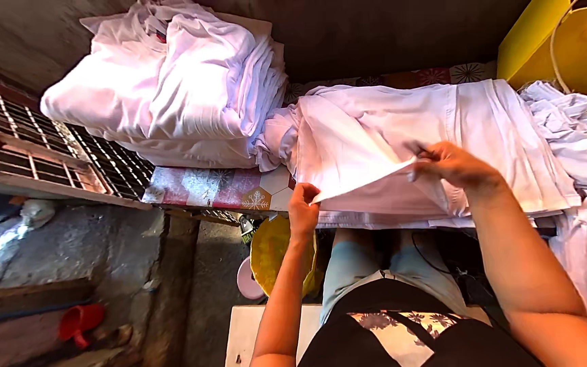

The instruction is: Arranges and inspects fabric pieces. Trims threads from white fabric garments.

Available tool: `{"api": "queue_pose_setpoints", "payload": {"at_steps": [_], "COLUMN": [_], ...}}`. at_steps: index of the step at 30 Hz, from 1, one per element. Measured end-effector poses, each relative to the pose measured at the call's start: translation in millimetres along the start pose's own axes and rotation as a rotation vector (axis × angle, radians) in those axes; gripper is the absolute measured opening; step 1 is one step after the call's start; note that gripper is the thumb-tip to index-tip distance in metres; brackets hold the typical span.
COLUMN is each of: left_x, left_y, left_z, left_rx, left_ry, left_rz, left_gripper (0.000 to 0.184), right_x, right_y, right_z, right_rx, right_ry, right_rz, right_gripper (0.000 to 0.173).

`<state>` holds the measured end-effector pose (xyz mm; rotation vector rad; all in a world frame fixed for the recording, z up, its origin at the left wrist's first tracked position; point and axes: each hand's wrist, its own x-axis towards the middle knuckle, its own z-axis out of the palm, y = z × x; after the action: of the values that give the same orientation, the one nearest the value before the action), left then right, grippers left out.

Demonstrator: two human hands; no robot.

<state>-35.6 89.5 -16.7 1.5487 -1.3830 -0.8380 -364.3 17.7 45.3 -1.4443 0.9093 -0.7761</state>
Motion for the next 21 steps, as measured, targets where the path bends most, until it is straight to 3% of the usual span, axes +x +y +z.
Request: {"api": "queue_pose_setpoints", "payload": {"at_steps": [2, 4, 6, 8, 10, 12, 15, 21], "left_x": [6, 11, 12, 10, 4, -1, -7, -10], "left_y": [14, 23, 27, 29, 31, 32, 34, 30], "left_z": [-1, 2, 6, 10, 14, 18, 24, 29], "left_rx": [-0.436, -0.590, -0.539, -0.463, -0.408, -0.362, -0.268, -0.279], "left_ry": [-0.124, -0.198, -0.192, -0.165, -0.147, -0.145, -0.140, -0.099], "left_rz": [-0.182, -0.287, -0.287, -0.260, -0.240, -0.200, -0.137, -0.115], "left_gripper": [0.029, 0.020, 0.017, 0.021, 0.021, 0.020, 0.019, 0.010], "right_x": [10, 29, 33, 19, 11, 12, 21, 27], "right_y": [-6, -8, -3, 2, 8, 17, 27, 25], "right_z": [-17, -24, -11, 26, 71, 106, 136, 137], "right_rx": [0.133, -0.171, -0.576, -0.656, -0.471, -0.341, -0.223, -0.090], "right_ry": [0.255, 0.548, 0.673, 0.651, 0.511, 0.380, 0.357, 0.285], "right_rz": [0.097, 0.280, 0.243, 0.036, -0.045, -0.013, 0.022, 0.142], "right_gripper": [0.023, 0.026, 0.039, 0.033, 0.023, 0.017, 0.011, 0.014]}}
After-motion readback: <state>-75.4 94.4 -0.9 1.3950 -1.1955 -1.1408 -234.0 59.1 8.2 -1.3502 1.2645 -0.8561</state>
